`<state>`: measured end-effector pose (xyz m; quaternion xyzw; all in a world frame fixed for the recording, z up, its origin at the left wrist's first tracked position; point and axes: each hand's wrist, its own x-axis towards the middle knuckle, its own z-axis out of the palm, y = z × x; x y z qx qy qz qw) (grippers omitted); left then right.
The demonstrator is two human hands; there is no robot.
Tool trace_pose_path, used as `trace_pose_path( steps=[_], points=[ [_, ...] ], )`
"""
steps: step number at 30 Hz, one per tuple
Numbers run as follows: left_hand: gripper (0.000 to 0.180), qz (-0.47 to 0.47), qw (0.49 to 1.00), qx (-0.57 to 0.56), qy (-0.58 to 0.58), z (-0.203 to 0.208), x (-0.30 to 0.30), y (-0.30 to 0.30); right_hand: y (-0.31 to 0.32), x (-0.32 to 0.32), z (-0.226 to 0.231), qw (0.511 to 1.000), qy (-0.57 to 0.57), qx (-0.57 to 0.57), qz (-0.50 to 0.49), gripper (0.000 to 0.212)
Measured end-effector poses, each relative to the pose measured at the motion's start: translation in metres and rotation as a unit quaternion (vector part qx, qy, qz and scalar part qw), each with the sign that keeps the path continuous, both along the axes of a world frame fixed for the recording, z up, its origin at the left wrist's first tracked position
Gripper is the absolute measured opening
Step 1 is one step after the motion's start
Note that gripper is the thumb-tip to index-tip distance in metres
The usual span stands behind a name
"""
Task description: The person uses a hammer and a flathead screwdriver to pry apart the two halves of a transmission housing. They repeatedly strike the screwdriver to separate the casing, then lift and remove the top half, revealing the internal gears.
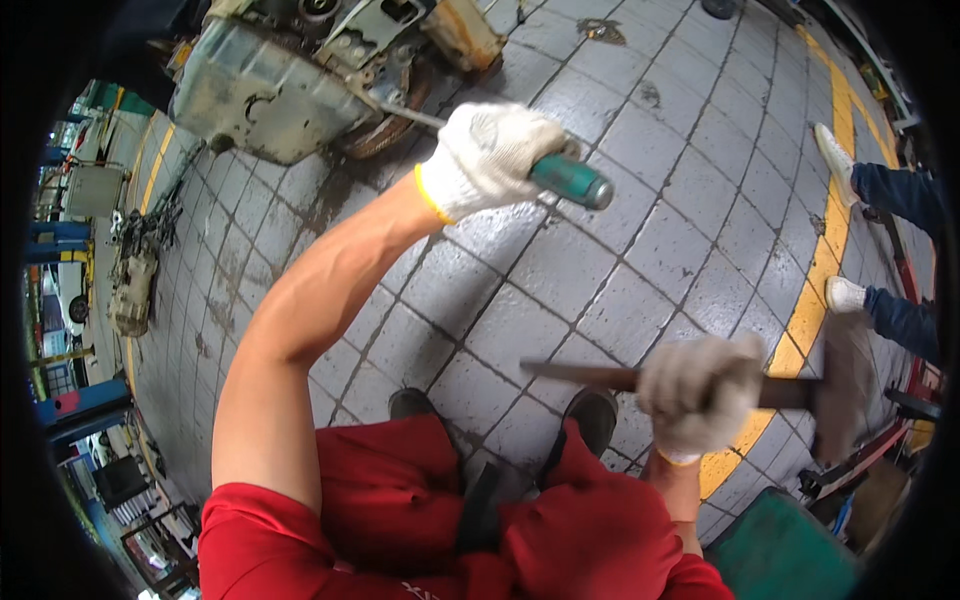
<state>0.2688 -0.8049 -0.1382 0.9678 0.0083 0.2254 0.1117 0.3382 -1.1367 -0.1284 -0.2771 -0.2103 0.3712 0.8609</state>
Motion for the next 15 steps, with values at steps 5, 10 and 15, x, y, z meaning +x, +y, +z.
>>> trace_pose_path(
  steps=[5, 10, 15],
  points=[
    [0.016, 0.009, 1.0, -0.015, -0.005, 0.008, 0.013, 0.008, 0.021, -0.004, -0.065, 0.918, -0.195, -0.339, 0.065, 0.024],
    [0.016, 0.038, 0.999, -0.019, 0.017, 0.004, 0.007, 0.013, 0.024, 0.014, -0.004, 0.967, 0.017, -0.251, 0.043, 0.026],
    [0.016, 0.041, 0.999, 0.004, 0.001, 0.004, 0.023, 0.007, 0.052, 0.017, 0.003, 0.951, -0.035, -0.285, 0.111, 0.03]
  ],
)
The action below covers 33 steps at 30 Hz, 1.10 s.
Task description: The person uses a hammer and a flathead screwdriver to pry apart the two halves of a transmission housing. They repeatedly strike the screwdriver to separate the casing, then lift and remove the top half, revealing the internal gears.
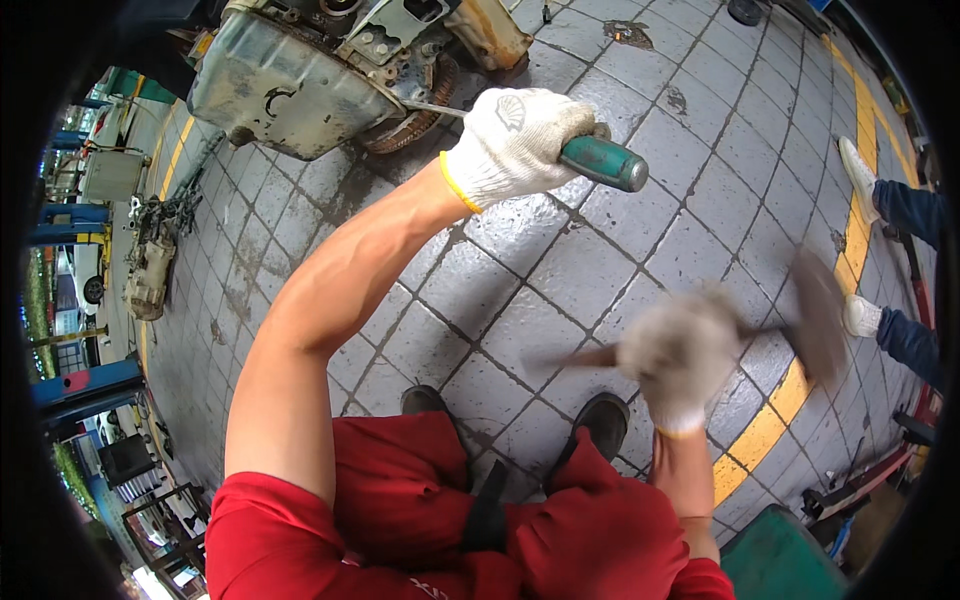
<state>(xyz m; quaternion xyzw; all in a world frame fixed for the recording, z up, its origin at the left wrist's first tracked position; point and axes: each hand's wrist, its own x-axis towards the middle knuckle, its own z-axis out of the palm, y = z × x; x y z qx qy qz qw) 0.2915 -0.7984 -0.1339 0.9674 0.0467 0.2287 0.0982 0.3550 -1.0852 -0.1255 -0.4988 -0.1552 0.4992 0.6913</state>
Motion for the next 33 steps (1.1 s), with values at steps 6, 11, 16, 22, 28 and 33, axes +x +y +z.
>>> trace_pose_path(
  steps=[6, 11, 16, 22, 28, 33],
  points=[
    [0.019, 0.008, 0.999, -0.015, -0.036, 0.003, -0.001, 0.012, -0.001, 0.034, 0.01, 0.991, -0.01, 0.113, -0.076, 0.034],
    [0.015, -0.008, 0.999, -0.016, -0.041, -0.002, 0.007, 0.01, 0.015, 0.019, -0.014, 0.99, -0.063, -0.108, 0.057, 0.036],
    [0.015, 0.015, 0.999, -0.027, -0.013, 0.0, 0.002, 0.01, -0.005, 0.06, 0.003, 0.988, -0.048, 0.124, -0.078, 0.029],
    [0.013, 0.008, 0.998, -0.038, -0.04, 0.0, 0.012, 0.015, 0.017, 0.037, -0.01, 0.987, -0.08, -0.14, 0.009, 0.035],
    [0.014, 0.023, 0.999, -0.002, -0.037, 0.0, 0.011, 0.015, -0.008, 0.04, -0.03, 0.983, -0.002, 0.148, -0.106, 0.035],
    [0.017, 0.015, 0.999, -0.018, -0.047, -0.005, 0.004, 0.017, 0.007, 0.066, 0.007, 0.989, -0.118, -0.088, 0.01, 0.038]
  ],
)
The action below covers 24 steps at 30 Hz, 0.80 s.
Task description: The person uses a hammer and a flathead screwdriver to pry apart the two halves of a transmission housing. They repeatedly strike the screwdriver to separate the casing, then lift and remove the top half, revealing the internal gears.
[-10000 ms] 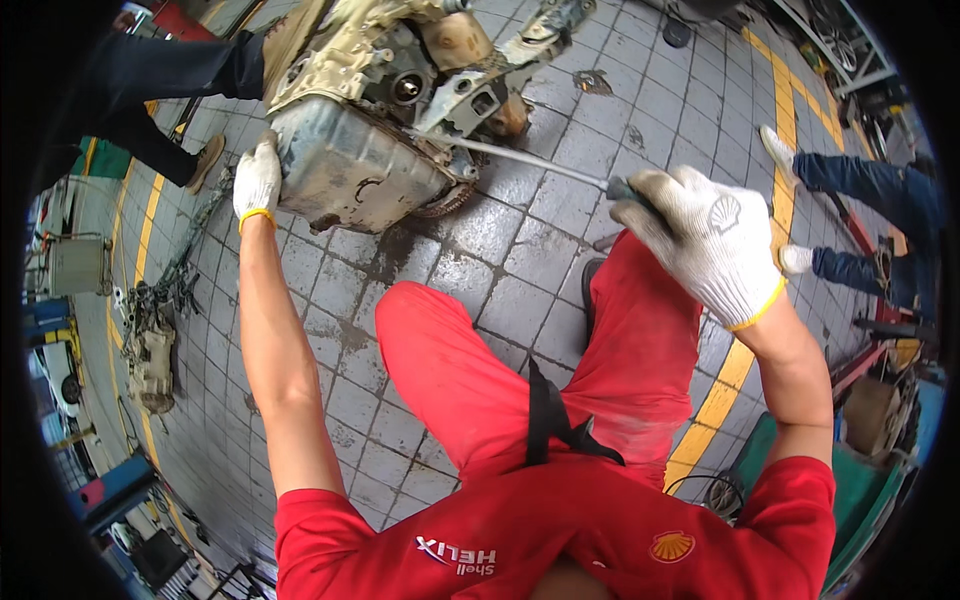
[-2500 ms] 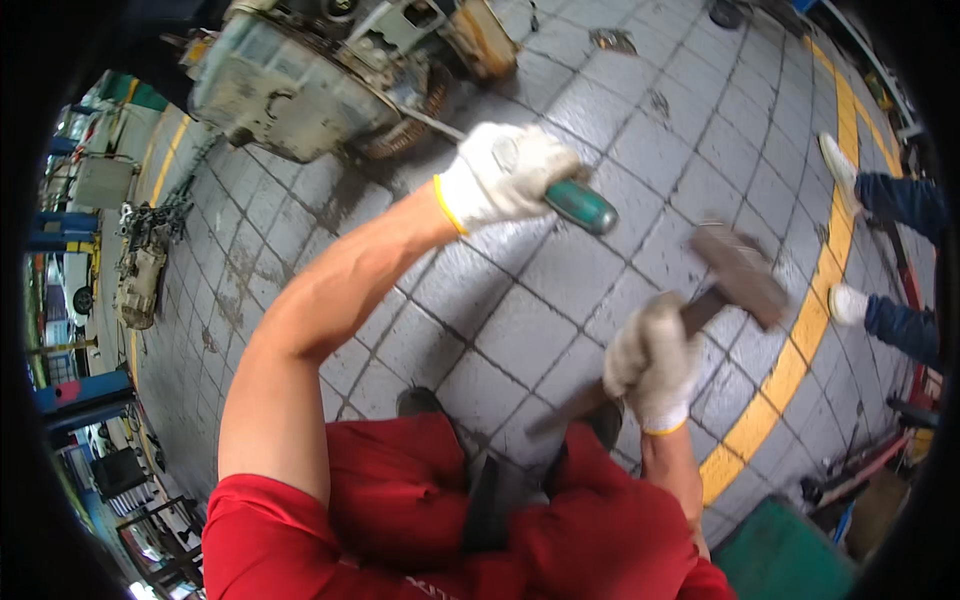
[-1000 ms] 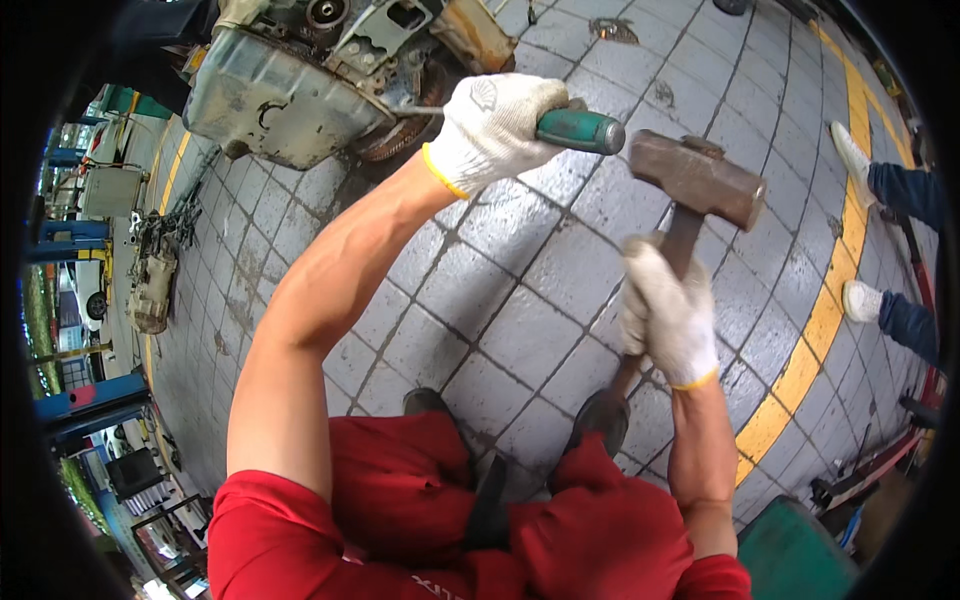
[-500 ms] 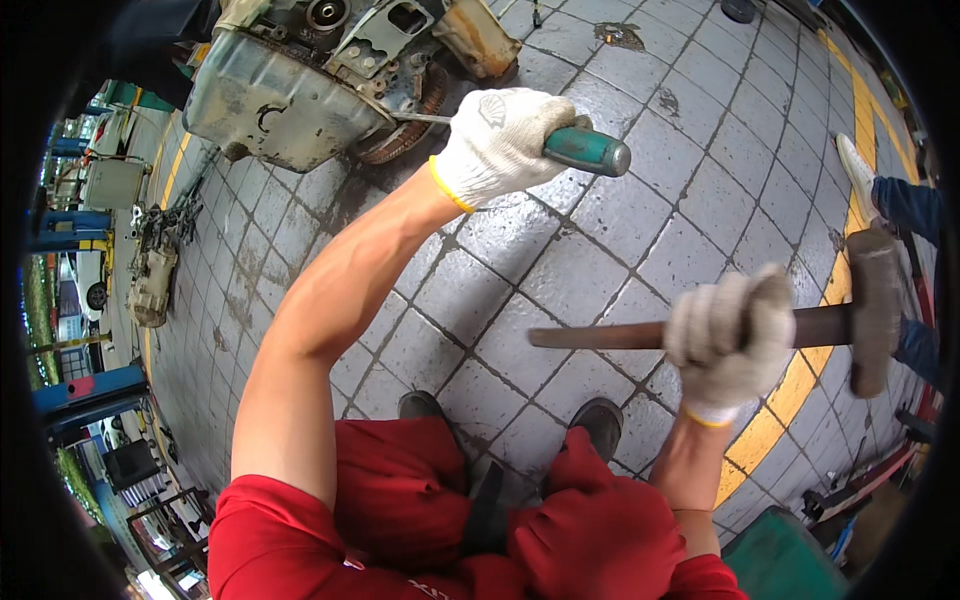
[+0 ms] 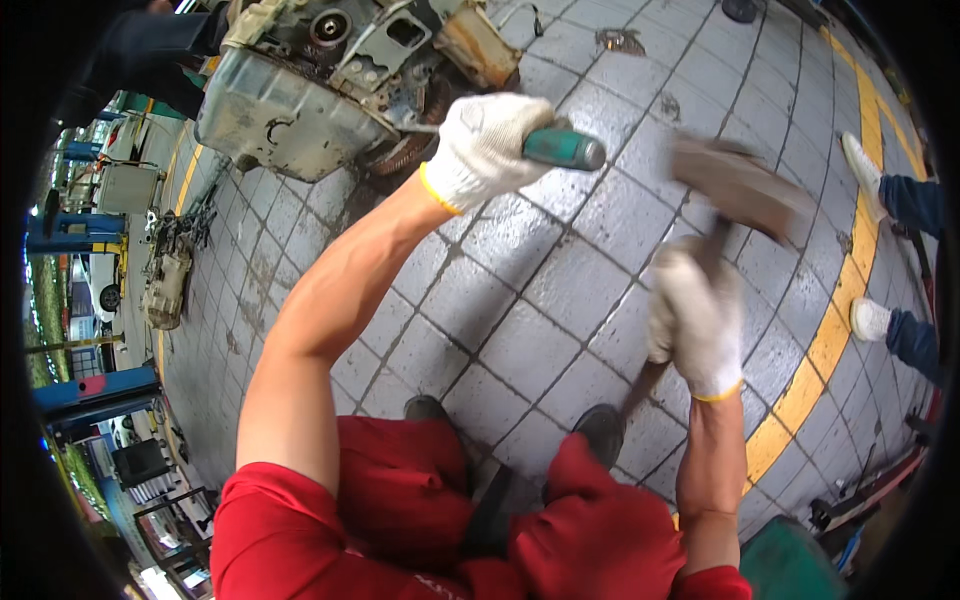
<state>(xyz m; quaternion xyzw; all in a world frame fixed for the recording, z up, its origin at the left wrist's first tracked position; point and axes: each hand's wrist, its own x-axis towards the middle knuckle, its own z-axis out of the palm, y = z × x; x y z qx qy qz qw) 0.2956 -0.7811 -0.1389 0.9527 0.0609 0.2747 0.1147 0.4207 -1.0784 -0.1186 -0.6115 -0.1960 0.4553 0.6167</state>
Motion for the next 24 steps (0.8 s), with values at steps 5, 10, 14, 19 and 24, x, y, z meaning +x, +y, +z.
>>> trace_pose_path(
  steps=[5, 10, 14, 19, 24],
  points=[
    [0.021, 0.007, 1.0, 0.004, -0.012, 0.002, 0.011, -0.002, 0.013, -0.02, -0.017, 0.99, 0.107, 0.094, 0.007, 0.046],
    [0.022, 0.011, 0.999, -0.05, 0.013, 0.011, 0.003, -0.001, 0.009, -0.001, -0.009, 0.998, -0.029, 0.029, 0.047, 0.033],
    [0.023, 0.025, 0.996, -0.008, 0.089, 0.001, 0.018, -0.009, 0.011, -0.03, -0.01, 0.993, 0.041, 0.068, -0.09, 0.026],
    [0.018, 0.014, 0.999, 0.008, 0.046, -0.012, 0.008, -0.001, -0.013, 0.025, -0.029, 0.986, -0.126, -0.11, -0.017, 0.042],
    [0.021, 0.018, 0.99, -0.016, 0.141, -0.008, 0.009, -0.008, -0.073, 0.065, -0.156, 0.888, -0.364, -0.277, -0.052, 0.041]
  ],
)
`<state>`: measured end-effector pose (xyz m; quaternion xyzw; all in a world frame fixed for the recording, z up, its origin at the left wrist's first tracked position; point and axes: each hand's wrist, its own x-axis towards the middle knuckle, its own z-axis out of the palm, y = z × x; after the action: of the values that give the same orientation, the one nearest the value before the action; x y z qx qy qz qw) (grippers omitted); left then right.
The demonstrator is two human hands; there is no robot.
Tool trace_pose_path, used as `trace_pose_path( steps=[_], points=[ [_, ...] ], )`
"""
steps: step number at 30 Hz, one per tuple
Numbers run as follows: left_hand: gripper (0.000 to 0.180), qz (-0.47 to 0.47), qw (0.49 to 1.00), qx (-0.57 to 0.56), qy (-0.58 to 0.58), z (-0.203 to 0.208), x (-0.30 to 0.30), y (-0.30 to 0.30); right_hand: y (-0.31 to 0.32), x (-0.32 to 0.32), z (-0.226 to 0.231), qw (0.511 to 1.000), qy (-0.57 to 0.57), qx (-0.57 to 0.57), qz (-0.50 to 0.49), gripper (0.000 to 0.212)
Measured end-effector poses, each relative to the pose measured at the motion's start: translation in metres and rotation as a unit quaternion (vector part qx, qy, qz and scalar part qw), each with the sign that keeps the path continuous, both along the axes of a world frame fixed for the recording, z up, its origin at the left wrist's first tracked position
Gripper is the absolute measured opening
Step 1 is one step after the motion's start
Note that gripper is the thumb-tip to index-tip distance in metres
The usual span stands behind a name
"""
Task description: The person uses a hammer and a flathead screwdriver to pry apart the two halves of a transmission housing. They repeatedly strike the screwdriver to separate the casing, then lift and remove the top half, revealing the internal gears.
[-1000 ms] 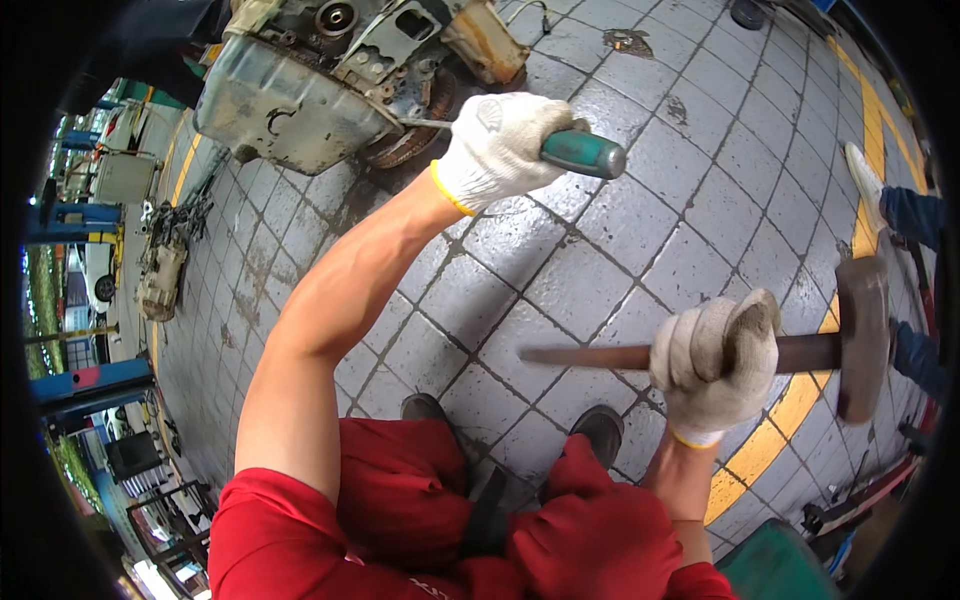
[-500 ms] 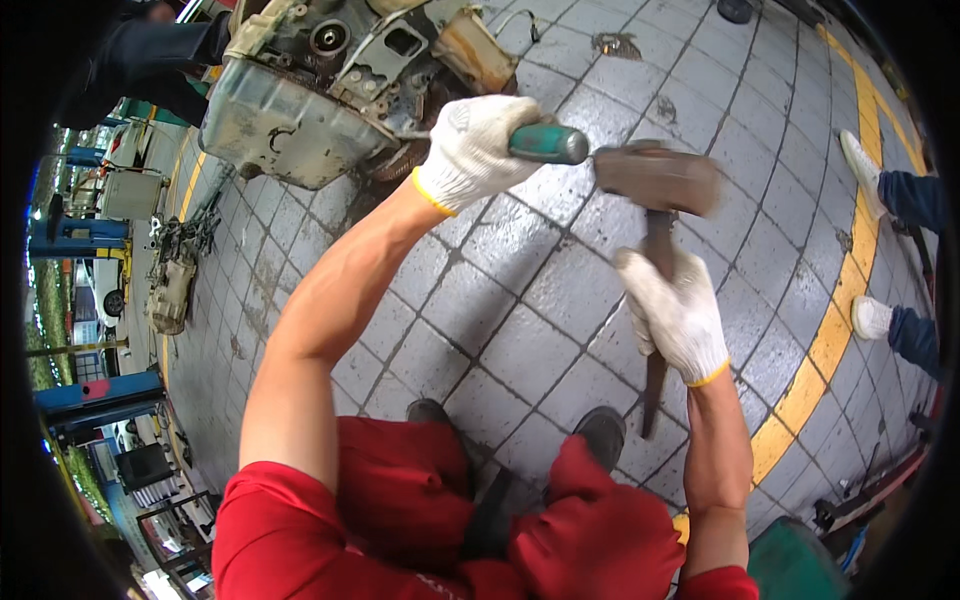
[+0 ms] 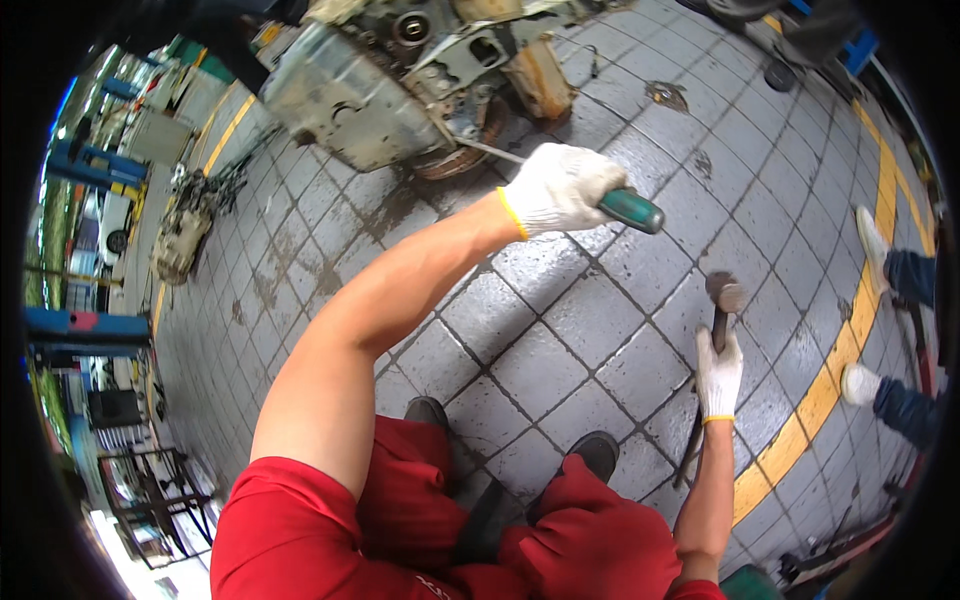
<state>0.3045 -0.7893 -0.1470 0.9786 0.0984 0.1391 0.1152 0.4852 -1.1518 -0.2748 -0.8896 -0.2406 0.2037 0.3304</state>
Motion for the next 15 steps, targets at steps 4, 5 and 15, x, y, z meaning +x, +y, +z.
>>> trace_pose_path(
  steps=[4, 5, 15],
  points=[
    [0.022, 0.013, 1.0, -0.014, -0.002, 0.006, 0.001, -0.01, -0.031, 0.003, -0.056, 0.974, -0.193, -0.112, 0.037, 0.036],
    [0.021, 0.009, 1.0, -0.004, -0.019, 0.001, -0.005, -0.009, -0.019, -0.004, -0.042, 0.972, -0.172, -0.15, 0.057, 0.037],
    [0.031, 0.049, 0.995, -0.082, -0.037, 0.014, -0.033, -0.003, 0.189, -0.073, 0.165, 0.887, -0.3, 0.144, 0.321, 0.063]
  ],
)
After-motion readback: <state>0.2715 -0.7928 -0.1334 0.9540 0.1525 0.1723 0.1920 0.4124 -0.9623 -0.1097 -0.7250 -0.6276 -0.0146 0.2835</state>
